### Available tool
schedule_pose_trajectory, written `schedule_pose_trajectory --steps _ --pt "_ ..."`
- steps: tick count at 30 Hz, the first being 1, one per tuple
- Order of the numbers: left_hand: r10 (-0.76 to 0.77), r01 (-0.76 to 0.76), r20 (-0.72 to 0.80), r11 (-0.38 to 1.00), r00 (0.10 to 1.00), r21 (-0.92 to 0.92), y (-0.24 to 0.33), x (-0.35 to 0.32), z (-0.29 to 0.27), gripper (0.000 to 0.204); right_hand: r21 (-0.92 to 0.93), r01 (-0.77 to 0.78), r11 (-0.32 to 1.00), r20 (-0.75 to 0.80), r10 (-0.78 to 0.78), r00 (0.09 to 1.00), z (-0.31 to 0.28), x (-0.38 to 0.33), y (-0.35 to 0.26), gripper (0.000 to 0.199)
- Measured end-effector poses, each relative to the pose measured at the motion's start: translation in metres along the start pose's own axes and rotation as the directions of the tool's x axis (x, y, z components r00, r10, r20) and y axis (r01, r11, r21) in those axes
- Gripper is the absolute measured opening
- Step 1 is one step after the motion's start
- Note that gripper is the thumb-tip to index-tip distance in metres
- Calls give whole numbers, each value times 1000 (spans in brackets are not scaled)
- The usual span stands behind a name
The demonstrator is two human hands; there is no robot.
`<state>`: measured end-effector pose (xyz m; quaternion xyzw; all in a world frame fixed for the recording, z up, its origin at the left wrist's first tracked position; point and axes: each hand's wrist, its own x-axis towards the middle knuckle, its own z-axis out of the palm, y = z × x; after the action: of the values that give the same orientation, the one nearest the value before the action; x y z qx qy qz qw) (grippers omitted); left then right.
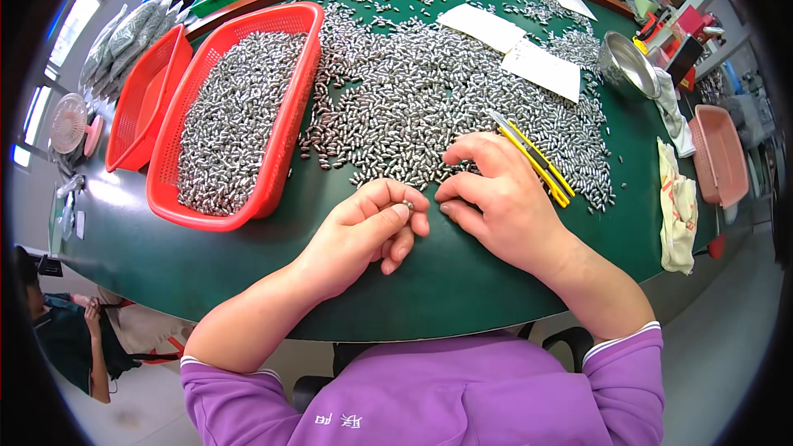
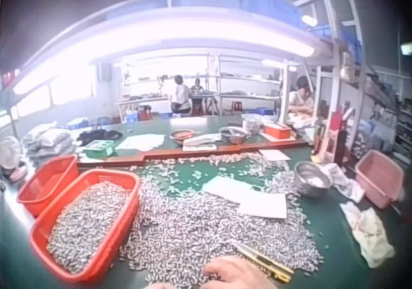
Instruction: Sorting and inspecting small metal precision components on a workbench using a precision tool.
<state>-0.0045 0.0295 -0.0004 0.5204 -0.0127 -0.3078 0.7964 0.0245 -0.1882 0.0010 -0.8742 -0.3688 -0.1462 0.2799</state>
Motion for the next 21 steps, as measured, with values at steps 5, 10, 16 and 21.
schedule_pose_trajectory --steps 5,10,16,21 --pt "-52 52 41 999 998 -9 5 -1 -1 18 188 -62 980 43 55 998 -7 4 -1 13" --pt "-145 148 126 989 981 -15 5 -4 -2 17 481 -104 871 110 57 992 -6 3 -5 15" --pt "-139 134 138 990 981 39 8 -3 1 15 557 -95 825 112 39 993 -4 2 -4 14" --pt "-116 109 110 992 987 63 5 -3 -1 14 451 -38 892 21 32 999 -3 2 -6 18"
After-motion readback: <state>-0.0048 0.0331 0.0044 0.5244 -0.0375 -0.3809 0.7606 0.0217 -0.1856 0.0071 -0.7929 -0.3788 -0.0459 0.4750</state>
